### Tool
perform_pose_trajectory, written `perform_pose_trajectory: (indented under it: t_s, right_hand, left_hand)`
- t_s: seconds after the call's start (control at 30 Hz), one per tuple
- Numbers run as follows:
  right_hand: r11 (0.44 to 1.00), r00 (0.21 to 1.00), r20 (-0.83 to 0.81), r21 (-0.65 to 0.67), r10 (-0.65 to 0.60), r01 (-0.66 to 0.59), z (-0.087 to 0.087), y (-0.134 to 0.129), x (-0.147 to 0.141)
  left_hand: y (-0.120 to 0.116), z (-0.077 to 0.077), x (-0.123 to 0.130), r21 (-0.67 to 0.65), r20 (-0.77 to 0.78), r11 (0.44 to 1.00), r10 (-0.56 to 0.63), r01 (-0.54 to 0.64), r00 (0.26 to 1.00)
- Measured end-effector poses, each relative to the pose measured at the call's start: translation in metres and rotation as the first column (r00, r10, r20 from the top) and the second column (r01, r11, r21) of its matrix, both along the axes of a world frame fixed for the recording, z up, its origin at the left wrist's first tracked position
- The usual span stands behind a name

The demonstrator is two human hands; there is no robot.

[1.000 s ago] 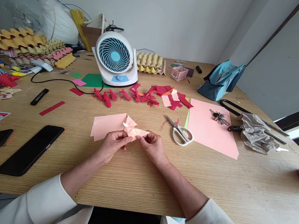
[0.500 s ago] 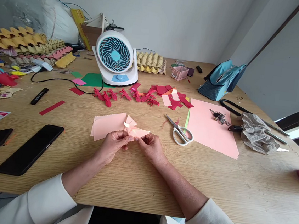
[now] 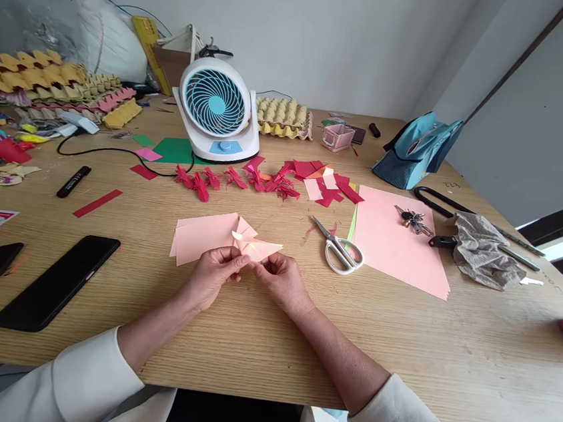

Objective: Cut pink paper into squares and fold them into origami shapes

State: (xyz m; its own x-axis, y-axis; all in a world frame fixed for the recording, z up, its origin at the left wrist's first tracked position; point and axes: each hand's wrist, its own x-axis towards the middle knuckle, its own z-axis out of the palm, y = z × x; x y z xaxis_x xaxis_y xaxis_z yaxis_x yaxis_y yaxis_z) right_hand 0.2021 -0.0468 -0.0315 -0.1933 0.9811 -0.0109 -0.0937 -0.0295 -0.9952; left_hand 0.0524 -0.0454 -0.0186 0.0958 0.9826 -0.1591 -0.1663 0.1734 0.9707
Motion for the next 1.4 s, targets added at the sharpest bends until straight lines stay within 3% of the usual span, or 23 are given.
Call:
perform_pose_trajectory:
  t_s: [0.43, 1.4]
  right_hand:
    - [0.999, 0.998, 0.059, 0.052, -0.004, 0.001, -0.009, 0.001, -0.001]
    - [1.000, 0.999, 0.050, -0.018, 0.020, -0.020, -0.006, 0.002, 0.000]
  left_hand:
    - [0.000, 0.001, 0.000, 0.017, 0.005, 0.999, 0.040, -0.040, 0.999]
    - [0.000, 0.004, 0.000, 0.011, 0.033, 0.997, 0.079, -0.080, 0.996]
